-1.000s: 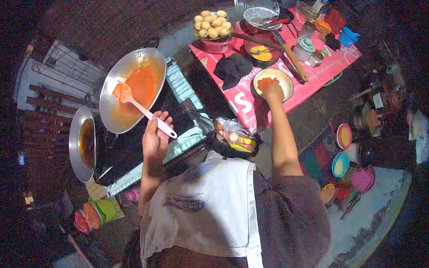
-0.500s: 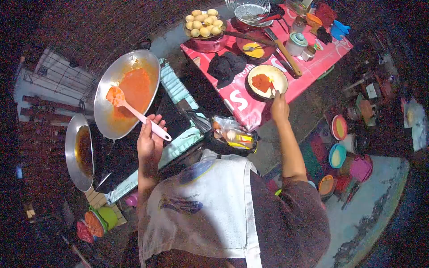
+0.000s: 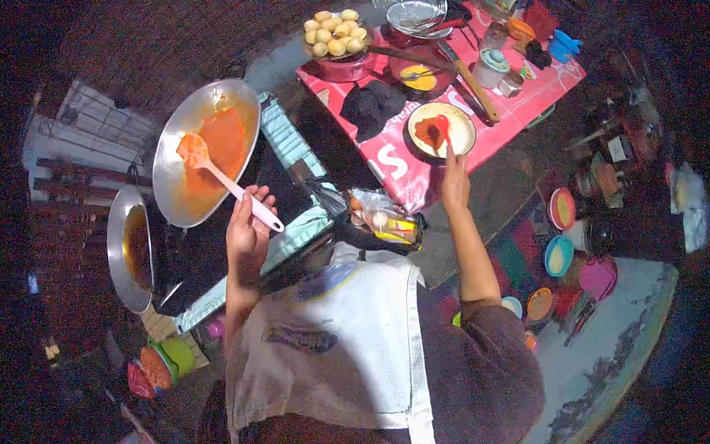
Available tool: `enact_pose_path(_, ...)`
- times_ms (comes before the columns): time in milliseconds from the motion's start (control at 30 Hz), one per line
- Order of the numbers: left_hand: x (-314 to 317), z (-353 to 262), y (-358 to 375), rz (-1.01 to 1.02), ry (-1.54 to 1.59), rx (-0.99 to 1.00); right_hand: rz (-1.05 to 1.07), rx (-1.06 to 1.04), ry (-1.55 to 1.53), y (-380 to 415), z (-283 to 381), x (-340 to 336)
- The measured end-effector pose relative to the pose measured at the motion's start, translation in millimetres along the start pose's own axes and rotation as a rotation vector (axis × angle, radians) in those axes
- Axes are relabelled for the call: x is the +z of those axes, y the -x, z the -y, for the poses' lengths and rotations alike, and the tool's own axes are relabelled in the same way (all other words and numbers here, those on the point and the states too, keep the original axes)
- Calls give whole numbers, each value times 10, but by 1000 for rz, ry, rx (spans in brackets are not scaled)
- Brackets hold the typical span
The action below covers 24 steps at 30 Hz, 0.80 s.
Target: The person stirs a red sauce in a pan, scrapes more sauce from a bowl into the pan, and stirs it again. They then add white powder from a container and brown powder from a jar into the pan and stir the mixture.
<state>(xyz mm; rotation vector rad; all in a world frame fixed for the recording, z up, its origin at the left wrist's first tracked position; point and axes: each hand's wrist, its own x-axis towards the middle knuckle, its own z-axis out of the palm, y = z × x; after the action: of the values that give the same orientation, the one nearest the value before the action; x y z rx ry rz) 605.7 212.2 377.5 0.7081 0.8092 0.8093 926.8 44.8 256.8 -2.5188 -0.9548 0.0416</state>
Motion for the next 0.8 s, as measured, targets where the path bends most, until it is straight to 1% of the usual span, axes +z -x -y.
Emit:
enact_pose_path(67,44,-10,27,9,6,1,-22,-169,-81,-35,176,124)
enact_pose_path(100,42,-4,35,10,-3,8,35,-177,-87,-32,361,154)
enact_pose_path(133,47,-6,50,2,-1,14,165,-121,-130,-41,586,108)
enact_pose_path(167,55,-12,71,17,0,17,111,-204,-135,-82,598,313)
enact_pose_path(200,60,-18,91,31,-1,20,137,-248,-122,-141,605,488)
enact_pose_path(267,72,-27,122,20,-17,31,164,-182,-122,-238,709,674)
enact_pose_path(300,78,-35,145,34,-36,49,169,-191,-127,-259,712,748)
enact_pose_path(367,66,-33,165,46,-58,65,123,-187,-105,-287,679,880)
enact_pose_path(467,50,-32,177,37,-61,58,108,-215,-125,-330,592,1019)
enact_pose_path(533,96,-46,186,16,-63,52,85,-209,-122,-364,600,1003)
enact_pose_path(600,123,-40,175,2,-67,45,-149,-311,124,-419,587,985)
enact_pose_path(633,131,-27,156,10,-80,57,-151,-307,126,-394,684,813)
enact_pose_path(700,171,-7,120,24,-95,63,-142,-427,-75,-257,1087,268)
enact_pose_path(733,226,1,92,47,-113,57,-101,-482,-299,-235,1196,210)
enact_pose_path(767,286,12,66,71,-131,48,153,-366,-713,-130,1459,-53)
enact_pose_path(800,364,27,29,113,-152,34,439,-277,-994,-52,1583,-123)
